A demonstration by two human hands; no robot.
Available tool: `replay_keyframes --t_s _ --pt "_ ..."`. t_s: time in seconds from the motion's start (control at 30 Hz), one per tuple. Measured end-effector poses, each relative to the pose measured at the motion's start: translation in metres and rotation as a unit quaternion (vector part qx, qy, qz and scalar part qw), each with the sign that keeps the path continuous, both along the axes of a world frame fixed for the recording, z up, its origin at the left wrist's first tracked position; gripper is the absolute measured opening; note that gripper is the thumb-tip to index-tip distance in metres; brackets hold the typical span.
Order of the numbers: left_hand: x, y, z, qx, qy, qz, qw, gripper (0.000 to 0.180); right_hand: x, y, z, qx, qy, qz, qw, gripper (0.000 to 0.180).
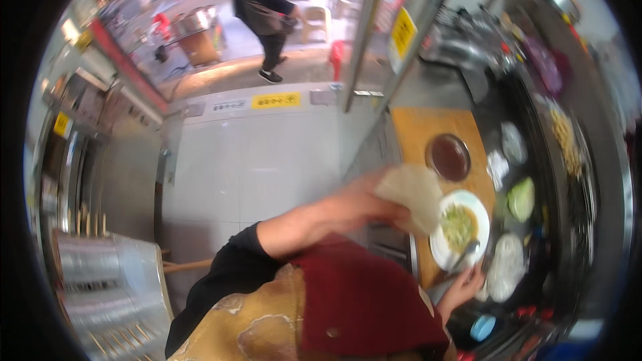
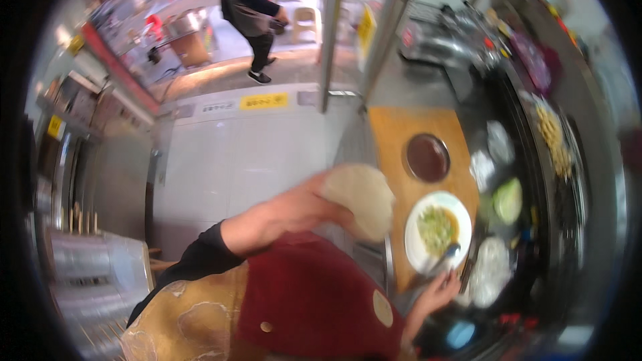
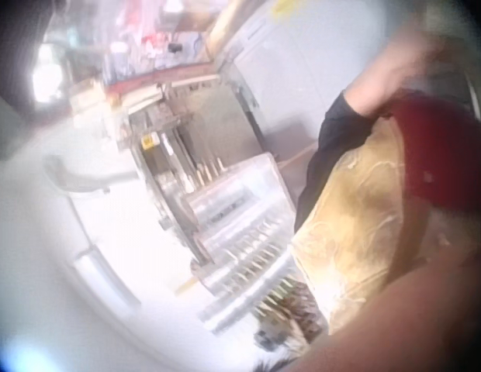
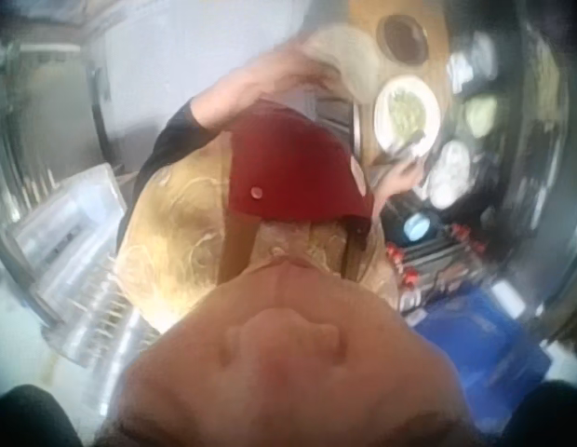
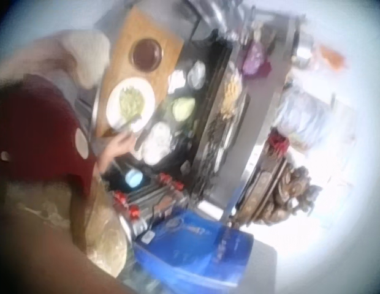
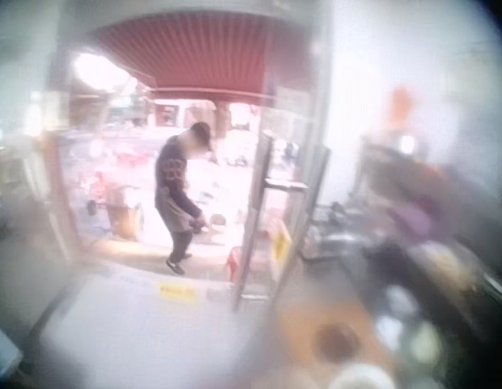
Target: The person repeatedly scoops a chopped vegetable mixture from a plate onto thin round wrappers using a spoon, then folds and seals each wrap by hand. The process is repeated multiple times in a small food stall workspace.
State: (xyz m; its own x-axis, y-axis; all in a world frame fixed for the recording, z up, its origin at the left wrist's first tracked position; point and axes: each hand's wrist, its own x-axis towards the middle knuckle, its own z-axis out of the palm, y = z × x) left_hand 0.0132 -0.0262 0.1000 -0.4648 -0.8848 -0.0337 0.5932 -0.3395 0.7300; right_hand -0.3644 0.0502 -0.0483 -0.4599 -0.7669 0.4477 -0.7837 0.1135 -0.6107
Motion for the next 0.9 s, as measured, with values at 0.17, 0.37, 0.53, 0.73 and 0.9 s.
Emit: replay_keyframes --t_s 0.17,0.37,0.53,0.73,0.9 --pt "0.01 -0.01 -0.02 0.002 0.031 0.07 0.997 0.06 0.078 -0.049 0.074 -0.039 -0.019 0.202 0.978 0.026" --pt "0.017 -0.009 -0.026 -0.005 0.0 0.091 0.996 0.059 0.168 -0.087 0.157 -0.021 -0.071 0.467 0.881 0.034" --pt "0.031 -0.005 -0.034 0.012 0.025 0.112 0.993 0.058 0.205 -0.094 0.163 0.015 -0.098 0.512 0.853 0.039" --pt "0.037 0.0 -0.052 0.004 -0.079 0.207 0.975 0.057 0.223 -0.101 0.135 0.026 -0.021 0.518 0.854 0.029" --pt "0.036 0.009 -0.053 -0.003 -0.184 0.226 0.957 0.051 0.231 -0.111 0.112 0.071 -0.054 0.527 0.845 0.019"
